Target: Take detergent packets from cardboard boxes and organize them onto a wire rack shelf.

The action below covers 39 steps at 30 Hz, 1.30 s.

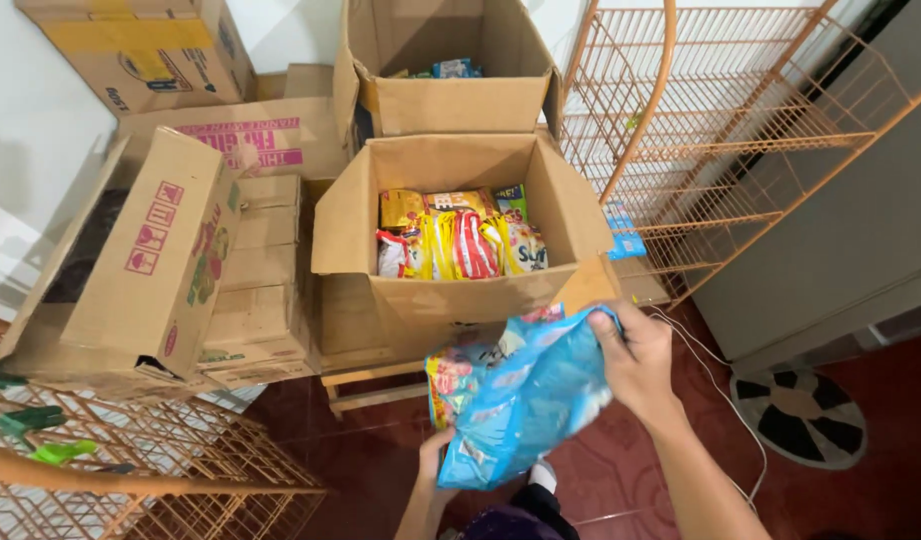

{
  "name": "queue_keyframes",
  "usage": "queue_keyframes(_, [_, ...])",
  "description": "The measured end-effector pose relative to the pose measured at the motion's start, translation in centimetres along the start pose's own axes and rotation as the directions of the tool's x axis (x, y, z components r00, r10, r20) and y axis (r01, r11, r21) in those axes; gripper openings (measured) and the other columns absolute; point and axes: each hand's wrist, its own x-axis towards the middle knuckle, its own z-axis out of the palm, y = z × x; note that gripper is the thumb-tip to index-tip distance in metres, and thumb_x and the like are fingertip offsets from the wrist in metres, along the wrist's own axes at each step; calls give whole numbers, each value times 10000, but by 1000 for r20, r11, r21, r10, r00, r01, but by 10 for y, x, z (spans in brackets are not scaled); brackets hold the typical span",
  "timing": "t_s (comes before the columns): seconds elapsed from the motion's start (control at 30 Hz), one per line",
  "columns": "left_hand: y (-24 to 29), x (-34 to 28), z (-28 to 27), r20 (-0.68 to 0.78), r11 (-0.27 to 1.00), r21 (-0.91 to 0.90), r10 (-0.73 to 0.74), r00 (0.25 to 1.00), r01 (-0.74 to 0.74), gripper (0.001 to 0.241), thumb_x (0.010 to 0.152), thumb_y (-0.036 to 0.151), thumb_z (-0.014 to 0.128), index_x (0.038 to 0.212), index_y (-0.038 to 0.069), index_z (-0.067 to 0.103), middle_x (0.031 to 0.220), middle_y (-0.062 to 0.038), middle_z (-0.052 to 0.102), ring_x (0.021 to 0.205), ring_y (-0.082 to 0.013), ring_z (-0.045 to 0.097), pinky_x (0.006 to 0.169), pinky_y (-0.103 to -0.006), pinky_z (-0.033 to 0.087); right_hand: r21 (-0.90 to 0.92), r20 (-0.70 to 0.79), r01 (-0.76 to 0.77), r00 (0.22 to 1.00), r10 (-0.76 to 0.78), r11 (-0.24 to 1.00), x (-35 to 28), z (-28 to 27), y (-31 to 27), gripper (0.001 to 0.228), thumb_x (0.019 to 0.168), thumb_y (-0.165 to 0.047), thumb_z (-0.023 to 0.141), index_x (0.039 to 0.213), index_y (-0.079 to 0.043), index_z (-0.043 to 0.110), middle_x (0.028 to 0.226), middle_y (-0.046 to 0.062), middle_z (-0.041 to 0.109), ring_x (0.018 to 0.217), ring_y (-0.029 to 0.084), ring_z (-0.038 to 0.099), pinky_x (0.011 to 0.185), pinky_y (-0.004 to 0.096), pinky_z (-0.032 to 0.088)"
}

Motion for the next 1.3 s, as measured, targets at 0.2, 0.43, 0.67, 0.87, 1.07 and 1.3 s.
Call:
queue_keyframes(0.2, [-22, -16, -11, -323, 985, -165, -104, 941, 52, 519, 995, 419, 495, 1350, 48, 576, 1255, -202, 698, 1119, -355, 690, 995, -531, 537, -49, 22, 40, 999, -39, 998, -11, -3, -6, 174, 973, -172, 704, 1019, -6, 725, 745, 63, 684, 645, 100, 608, 620, 263, 506])
queue_keyframes(0.43, [-41, 32, -120, -383, 990, -64, -140, 913, 124, 534, 1014, 387, 451, 1334, -7, 618, 1295, -233, 695, 1104, -389, 704, 941, -542, 591, -82, 153, 82, 986, -69, 993, -4, -13, -31, 165, 936, -169, 715, 1001, -22, 751, 767, 111, 732, 638, 143, 709, 614, 276, 537])
queue_keyframes(0.67, [4, -11, -65, -555, 722, 387, -314, 770, 573, 769, 905, 780, 293, 1431, 262, 506, 1403, 15, 625, 955, -310, 589, 927, -551, 509, -61, 262, 154, 956, -133, 986, 5, -26, -52, 169, 933, -187, 708, 1009, -44, 756, 841, 110, 765, 682, 192, 752, 655, 292, 570])
queue_keyframes(0.87, [67, -1, 25, -133, 513, 859, 243, 961, -11, 642, 975, 560, 513, 1360, 58, 624, 1203, -114, 727, 1088, -170, 646, 1006, -365, 494, 1, 480, 233, 853, -205, 972, 18, -33, -69, 180, 913, -195, 705, 1020, -69, 777, 914, 102, 792, 822, 244, 785, 728, 330, 599])
queue_keyframes(1.07, [81, -19, 162, 176, 150, 969, 137, 975, -196, 426, 848, 237, 822, 1186, -10, 744, 1056, -117, 777, 930, -131, 661, 876, -336, 551, 69, 584, 262, 771, -252, 962, 25, -48, -63, 205, 889, -180, 715, 1046, -65, 778, 959, 97, 803, 843, 242, 796, 732, 330, 604])
queue_keyframes(1.3, [77, -14, 186, 196, 79, 975, 148, 969, -209, 336, 914, 164, 742, 1232, 55, 731, 1001, -76, 801, 853, -108, 662, 819, -322, 564, 152, 623, 159, 751, -220, 975, 18, -90, -40, 198, 902, -150, 722, 1052, -40, 791, 987, 98, 828, 839, 204, 804, 755, 330, 622])
